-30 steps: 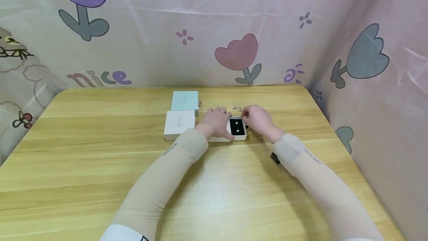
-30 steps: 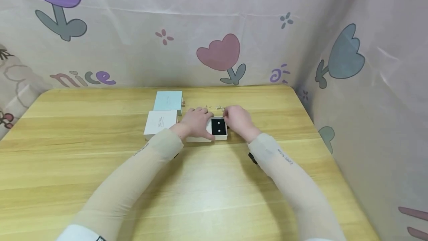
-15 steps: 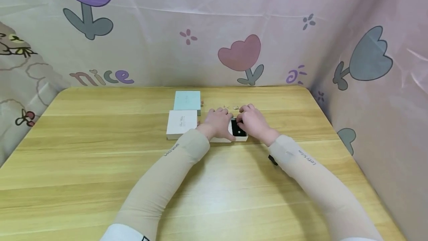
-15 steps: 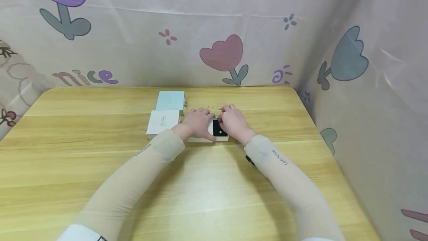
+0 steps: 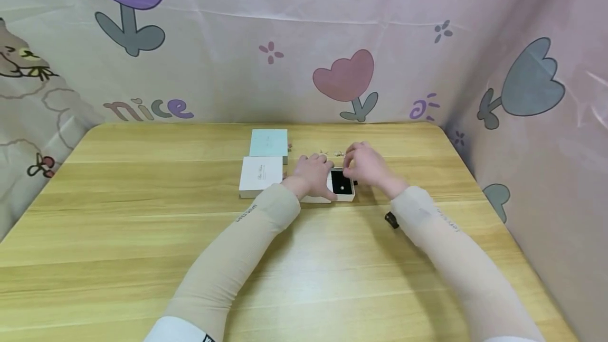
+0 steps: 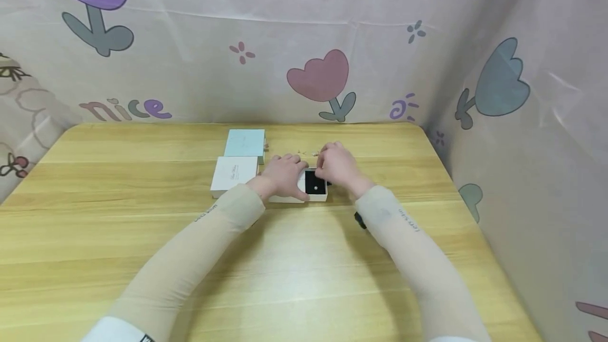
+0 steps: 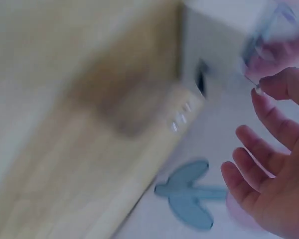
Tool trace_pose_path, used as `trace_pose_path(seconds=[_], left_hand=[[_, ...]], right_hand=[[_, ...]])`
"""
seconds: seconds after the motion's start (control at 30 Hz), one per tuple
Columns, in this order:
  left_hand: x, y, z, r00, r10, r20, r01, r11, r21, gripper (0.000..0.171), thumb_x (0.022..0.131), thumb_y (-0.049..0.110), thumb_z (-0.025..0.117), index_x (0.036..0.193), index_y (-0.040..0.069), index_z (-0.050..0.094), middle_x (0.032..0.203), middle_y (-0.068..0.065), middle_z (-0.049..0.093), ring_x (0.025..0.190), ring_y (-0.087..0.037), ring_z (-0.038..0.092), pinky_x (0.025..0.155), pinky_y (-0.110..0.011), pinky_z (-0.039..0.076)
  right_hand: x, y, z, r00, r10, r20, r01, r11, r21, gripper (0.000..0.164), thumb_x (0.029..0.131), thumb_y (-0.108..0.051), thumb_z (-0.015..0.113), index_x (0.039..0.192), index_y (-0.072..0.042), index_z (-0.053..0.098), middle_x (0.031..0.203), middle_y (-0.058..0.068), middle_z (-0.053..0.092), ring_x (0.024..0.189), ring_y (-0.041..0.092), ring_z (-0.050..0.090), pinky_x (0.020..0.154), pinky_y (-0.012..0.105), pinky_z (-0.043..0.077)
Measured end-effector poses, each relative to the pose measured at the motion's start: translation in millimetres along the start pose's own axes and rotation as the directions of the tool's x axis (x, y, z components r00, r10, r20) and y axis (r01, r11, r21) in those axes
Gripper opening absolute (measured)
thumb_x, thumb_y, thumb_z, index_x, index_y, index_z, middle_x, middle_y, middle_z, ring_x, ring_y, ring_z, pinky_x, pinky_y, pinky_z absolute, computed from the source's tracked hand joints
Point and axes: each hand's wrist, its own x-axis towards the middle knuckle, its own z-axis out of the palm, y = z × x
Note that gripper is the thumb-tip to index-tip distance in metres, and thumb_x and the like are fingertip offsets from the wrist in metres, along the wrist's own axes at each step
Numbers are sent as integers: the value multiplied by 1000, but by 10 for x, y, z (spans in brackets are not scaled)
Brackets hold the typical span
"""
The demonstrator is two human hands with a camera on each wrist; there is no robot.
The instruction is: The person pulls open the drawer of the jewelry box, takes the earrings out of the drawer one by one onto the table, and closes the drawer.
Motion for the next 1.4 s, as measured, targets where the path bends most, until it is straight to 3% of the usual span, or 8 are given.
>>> trace_pose_path(seconds=[0.2,0.3,0.43,0.57,0.7,0.77,0.97,1.4], left_hand=[[-10,-26,1,1000,-10,-4,10,1000,24,91,73,70,60,143,17,37,148,-3,36,136,-22,33,110,-45,31],[-15,-14,14,1000,-9,-1,9,1000,26,90,73,70,59,143,17,38,148,-3,37,135,-22,34,110,-45,31],[-15,13,17,1000,-4,2,4,1000,30,90,73,70,59,143,17,38,148,-2,37,136,-21,33,110,-44,32],[-8,25,18,1000,-2,3,2,1000,26,91,73,70,60,143,17,38,148,-3,37,137,-21,33,110,-44,31],[-6,24,20,1000,-6,-1,6,1000,15,91,72,70,61,143,17,38,148,-3,37,136,-21,33,110,-44,31],[-6,22,21,1000,-8,0,8,1000,17,91,73,70,61,143,17,38,148,-3,37,136,-21,34,110,-44,32],[-14,25,-2,1000,-11,5,11,1000,17,91,73,70,60,143,17,38,147,-2,38,135,-20,35,109,-43,32],[-10,22,-3,1000,-9,8,9,1000,25,91,72,71,60,143,17,38,145,-2,40,132,-20,37,109,-43,33]], right_hand=[[147,361,-173,974,215,-68,-195,955,223,18,81,-10,58,89,3,69,114,22,62,119,38,46,114,52,18],[172,503,-116,954,298,-41,-276,921,274,22,83,-8,55,94,6,68,111,23,64,111,35,51,113,49,22],[202,607,-17,931,364,33,-359,895,263,25,87,-10,53,102,6,66,114,23,64,104,34,54,108,49,30],[250,639,68,918,392,67,-395,882,256,25,89,-12,54,103,4,66,111,21,64,100,32,52,107,51,28],[305,623,119,912,403,74,-408,879,246,23,88,-12,54,98,2,69,102,18,67,92,28,53,101,48,36],[329,609,133,913,401,72,-407,883,234,22,87,-12,54,95,2,69,101,17,67,95,30,52,104,49,34],[381,594,163,917,393,72,-399,901,168,21,86,-13,54,90,2,68,101,18,68,110,39,47,116,50,13],[387,553,158,915,391,96,-402,903,152,19,85,-14,59,93,1,68,102,16,67,107,35,40,105,50,28]])
